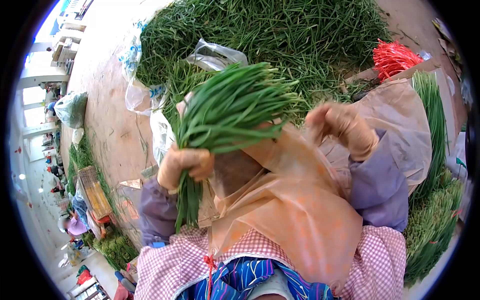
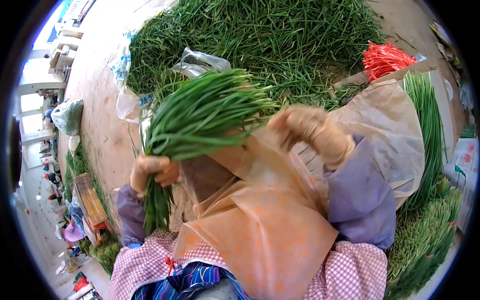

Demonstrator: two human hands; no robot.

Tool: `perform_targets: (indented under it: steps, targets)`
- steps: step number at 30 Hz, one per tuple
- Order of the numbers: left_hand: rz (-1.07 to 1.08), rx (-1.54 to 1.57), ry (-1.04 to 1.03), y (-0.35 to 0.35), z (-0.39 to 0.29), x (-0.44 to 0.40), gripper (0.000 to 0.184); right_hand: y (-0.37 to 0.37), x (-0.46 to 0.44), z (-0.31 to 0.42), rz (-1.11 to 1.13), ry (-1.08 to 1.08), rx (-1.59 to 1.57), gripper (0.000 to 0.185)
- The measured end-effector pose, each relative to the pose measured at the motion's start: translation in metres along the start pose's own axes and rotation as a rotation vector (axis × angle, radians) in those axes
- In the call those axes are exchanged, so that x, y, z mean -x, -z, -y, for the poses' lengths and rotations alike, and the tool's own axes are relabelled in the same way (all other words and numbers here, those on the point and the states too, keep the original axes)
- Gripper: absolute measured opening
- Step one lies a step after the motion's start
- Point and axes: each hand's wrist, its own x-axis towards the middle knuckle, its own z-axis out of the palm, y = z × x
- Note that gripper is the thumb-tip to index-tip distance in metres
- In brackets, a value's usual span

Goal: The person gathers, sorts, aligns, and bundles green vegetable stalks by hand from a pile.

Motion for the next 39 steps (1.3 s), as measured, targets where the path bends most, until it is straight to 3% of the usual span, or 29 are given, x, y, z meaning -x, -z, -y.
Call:
perform_targets:
  steps: [3, 6, 9, 11, 13, 15, 20, 23, 27, 28, 29, 31, 33, 35, 37, 39]
  targets:
    - [-0.091, -0.153, -0.086, -0.030, -0.053, -0.026, 0.019, -0.010, -0.001, -0.018, 0.137, -0.216, 0.161, 0.050]
    - [-0.051, -0.206, -0.173, -0.052, -0.091, -0.036, 0.034, -0.007, -0.034, -0.050, -0.018, -0.380, -0.282, 0.055]
    - [-0.034, -0.678, -0.265, -0.062, -0.107, -0.026, 0.051, 0.020, -0.081, -0.108, 0.194, -0.074, -0.849, 0.061]
    - [-0.001, -0.751, -0.356, -0.051, -0.085, -0.021, 0.085, -0.002, -0.107, -0.099, 0.008, -0.085, -0.902, 0.069]
    - [-0.011, -1.127, -0.507, -0.035, -0.051, -0.008, 0.091, -0.022, -0.126, -0.097, -0.108, -0.085, -0.955, 0.075]
    - [-0.147, -1.506, -0.322, -0.034, -0.022, 0.026, 0.093, -0.028, -0.125, -0.100, -0.023, -0.050, -1.033, 0.077]
    - [-0.209, -1.988, -0.404, 0.000, 0.070, 0.063, 0.075, -0.032, -0.121, -0.105, 0.374, 0.033, -1.171, 0.083]
    - [-0.131, -2.012, -0.465, 0.006, 0.089, 0.071, 0.072, -0.035, -0.129, -0.106, 0.526, 0.046, -1.217, 0.087]
    - [0.212, -1.496, -0.276, -0.005, 0.056, 0.081, 0.084, -0.035, -0.138, -0.110, 0.732, 0.080, -1.221, 0.092]
    - [0.354, -1.396, -0.003, -0.009, 0.027, 0.081, 0.088, -0.033, -0.140, -0.111, 0.794, 0.093, -1.208, 0.094]
    - [0.407, -1.382, -0.146, -0.007, 0.006, 0.081, 0.074, -0.029, -0.145, -0.112, 0.860, 0.101, -1.194, 0.095]
    - [0.311, -1.306, -0.171, 0.002, -0.032, 0.077, 0.060, -0.026, -0.155, -0.114, 0.999, 0.116, -1.167, 0.099]
    - [0.159, -1.207, -0.578, 0.022, -0.053, 0.057, 0.053, -0.037, -0.144, -0.106, 1.046, 0.092, -1.216, 0.097]
    - [0.050, -0.981, -0.672, 0.033, -0.039, 0.019, 0.065, -0.038, -0.142, -0.103, 0.999, 0.134, -1.168, 0.094]
    - [0.259, -0.607, -0.531, 0.000, -0.009, -0.025, 0.085, -0.037, -0.134, -0.096, 0.931, 0.143, -1.092, 0.093]
    - [0.262, -0.400, -0.471, -0.027, 0.027, -0.046, 0.106, -0.030, -0.128, -0.095, 0.902, 0.145, -1.057, 0.095]
